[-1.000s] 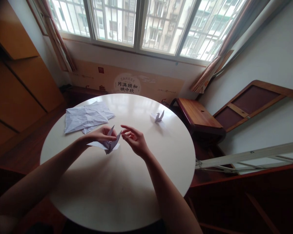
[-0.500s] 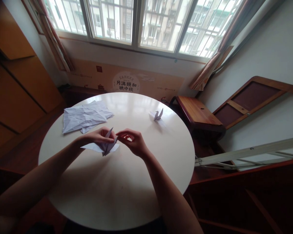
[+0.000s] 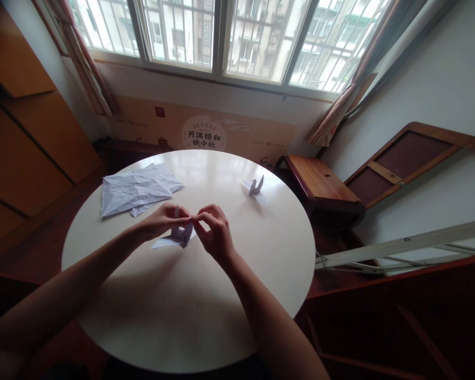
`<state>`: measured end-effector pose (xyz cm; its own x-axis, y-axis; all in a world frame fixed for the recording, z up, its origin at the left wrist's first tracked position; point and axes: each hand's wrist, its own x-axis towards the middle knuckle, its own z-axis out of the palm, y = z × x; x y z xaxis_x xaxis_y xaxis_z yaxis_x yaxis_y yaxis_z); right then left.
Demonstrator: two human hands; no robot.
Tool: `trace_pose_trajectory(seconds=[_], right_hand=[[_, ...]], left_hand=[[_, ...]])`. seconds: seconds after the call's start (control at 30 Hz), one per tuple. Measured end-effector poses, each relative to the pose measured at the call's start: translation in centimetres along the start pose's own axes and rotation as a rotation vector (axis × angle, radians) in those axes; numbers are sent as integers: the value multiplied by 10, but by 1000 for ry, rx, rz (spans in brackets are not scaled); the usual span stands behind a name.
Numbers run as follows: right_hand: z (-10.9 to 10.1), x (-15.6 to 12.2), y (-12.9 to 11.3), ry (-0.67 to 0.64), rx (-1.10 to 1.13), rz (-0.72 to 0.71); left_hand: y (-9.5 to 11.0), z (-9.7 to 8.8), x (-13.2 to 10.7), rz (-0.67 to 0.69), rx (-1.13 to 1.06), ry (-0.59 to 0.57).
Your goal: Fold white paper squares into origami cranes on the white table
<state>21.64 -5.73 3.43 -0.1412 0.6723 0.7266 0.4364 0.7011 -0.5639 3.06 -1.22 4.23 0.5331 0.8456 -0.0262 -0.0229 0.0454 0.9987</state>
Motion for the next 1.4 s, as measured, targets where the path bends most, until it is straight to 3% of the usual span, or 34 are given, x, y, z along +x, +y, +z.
trace_pose_trajectory(seconds=[0.23,0.53,0.77,0.97,1.07,1.17,1.27,1.4], right_hand=[[8,-2,4,34,181,173],[16,-2,2,53,599,567],[14,2,-3,121,607,591],[12,1,-1,58,568,554],[9,4,1,85,528,533],[-4,12,3,186,494,526],[-31,27,12,340,442,504],[-83,48,45,585,276,458]], left_hand=[[3,2,1,49,49,129],[-3,-2,3,147,49,124],[-2,2,3,194,65,164],[-6,0,3,185,65,109],[-11,-6,8,270,40,157],[-18,-15,17,358,9,291],[-25,-25,26,301,65,401],[-31,-27,31,248,183,397]])
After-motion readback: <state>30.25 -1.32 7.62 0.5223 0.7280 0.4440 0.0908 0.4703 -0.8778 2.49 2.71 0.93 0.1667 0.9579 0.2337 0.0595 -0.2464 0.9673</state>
